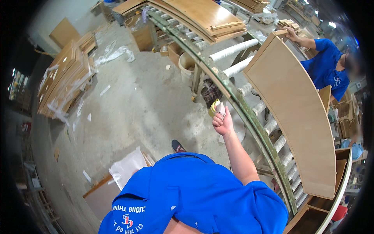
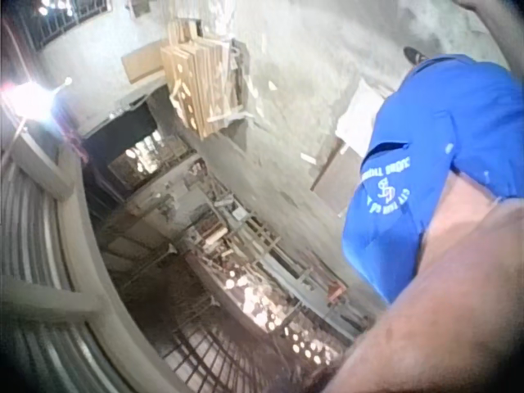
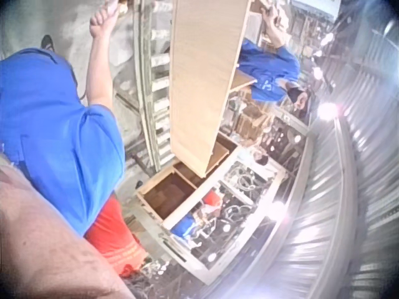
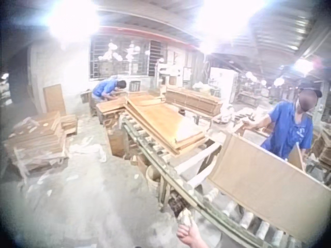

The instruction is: The person removes white plastic wrapping from a stack of large, curved wooden panels. They then use a small cloth to wipe the surface of the panels, moving them one by one onto a roller conveyor system. The task involves handling the panels individually and cleaning them before placement.

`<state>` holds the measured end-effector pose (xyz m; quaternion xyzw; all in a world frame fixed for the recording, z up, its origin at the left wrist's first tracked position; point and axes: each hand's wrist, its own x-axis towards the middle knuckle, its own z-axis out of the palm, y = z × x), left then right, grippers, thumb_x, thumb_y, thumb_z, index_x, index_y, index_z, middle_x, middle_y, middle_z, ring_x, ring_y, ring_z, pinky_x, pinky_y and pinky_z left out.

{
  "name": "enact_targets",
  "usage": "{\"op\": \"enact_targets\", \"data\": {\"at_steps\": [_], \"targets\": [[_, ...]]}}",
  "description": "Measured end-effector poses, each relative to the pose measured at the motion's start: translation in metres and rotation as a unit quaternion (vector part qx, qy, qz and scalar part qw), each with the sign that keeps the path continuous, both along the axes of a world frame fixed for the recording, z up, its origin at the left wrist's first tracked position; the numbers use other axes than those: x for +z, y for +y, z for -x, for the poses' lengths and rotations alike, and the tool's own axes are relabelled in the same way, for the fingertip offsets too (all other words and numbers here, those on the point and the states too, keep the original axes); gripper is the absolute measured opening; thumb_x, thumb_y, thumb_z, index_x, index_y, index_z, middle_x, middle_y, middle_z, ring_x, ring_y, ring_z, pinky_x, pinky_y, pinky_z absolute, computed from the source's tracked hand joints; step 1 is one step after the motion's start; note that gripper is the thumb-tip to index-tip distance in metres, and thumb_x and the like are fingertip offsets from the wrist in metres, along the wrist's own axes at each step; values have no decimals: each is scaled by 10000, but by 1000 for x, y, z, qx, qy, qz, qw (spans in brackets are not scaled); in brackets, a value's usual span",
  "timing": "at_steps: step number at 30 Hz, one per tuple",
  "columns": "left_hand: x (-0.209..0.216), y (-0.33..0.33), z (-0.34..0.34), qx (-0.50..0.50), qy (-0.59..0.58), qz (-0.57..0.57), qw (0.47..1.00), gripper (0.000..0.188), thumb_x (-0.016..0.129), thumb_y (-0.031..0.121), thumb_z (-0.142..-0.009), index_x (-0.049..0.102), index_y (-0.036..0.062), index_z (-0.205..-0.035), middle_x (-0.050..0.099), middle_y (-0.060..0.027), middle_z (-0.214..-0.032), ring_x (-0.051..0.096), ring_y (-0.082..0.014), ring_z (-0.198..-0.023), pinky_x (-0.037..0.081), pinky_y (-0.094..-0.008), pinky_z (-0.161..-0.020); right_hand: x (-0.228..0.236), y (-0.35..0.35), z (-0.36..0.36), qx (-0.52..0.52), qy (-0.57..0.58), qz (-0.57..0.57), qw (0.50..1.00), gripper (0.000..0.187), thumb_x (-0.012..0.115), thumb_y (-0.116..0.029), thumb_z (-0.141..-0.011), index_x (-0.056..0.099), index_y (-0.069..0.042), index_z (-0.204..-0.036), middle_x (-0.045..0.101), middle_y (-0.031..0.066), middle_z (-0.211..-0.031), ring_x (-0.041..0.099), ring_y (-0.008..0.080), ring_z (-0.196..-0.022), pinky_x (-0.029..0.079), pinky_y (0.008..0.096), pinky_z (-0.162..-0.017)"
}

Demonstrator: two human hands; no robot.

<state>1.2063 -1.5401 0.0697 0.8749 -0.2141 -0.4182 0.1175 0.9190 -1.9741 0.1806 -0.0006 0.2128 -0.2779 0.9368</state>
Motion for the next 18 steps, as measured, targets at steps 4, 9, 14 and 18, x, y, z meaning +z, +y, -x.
{"op": "enact_targets", "data": {"at_steps": [4,9,14,18], "targets": [[36,-175,-119,47,-31,175,983,360,464,306,-874,560,0,-1040,612,-111,-868,569,-197,-806,453,-330,-711,17,-67,-4,-88,2,30,996,513,333,-527,-894,521,-73,-1042,272,-54,-506,234,69,-378,205,225,-365],[73,-291,-173,134,66,372,916,333,444,295,-906,515,65,-1135,580,-48,-1053,564,-138,-834,439,-274,-694,34,-135,25,-109,85,92,986,498,333,-467,-914,483,-31,-1102,283,-40,-530,252,68,-396,211,223,-383],[32,-271,-136,254,69,261,929,337,445,275,-904,496,61,-1159,572,-62,-1088,562,-144,-860,449,-283,-713,65,-205,12,-20,62,205,977,526,315,-473,-920,446,-28,-1169,308,-40,-555,245,54,-396,197,208,-387],[-27,-233,-26,354,209,127,903,211,448,254,-871,532,82,-961,551,-35,-796,557,-143,-661,434,-254,-522,83,-247,0,84,148,186,968,591,299,-523,-909,465,-13,-1156,290,-57,-531,225,40,-390,200,201,-381]]}}
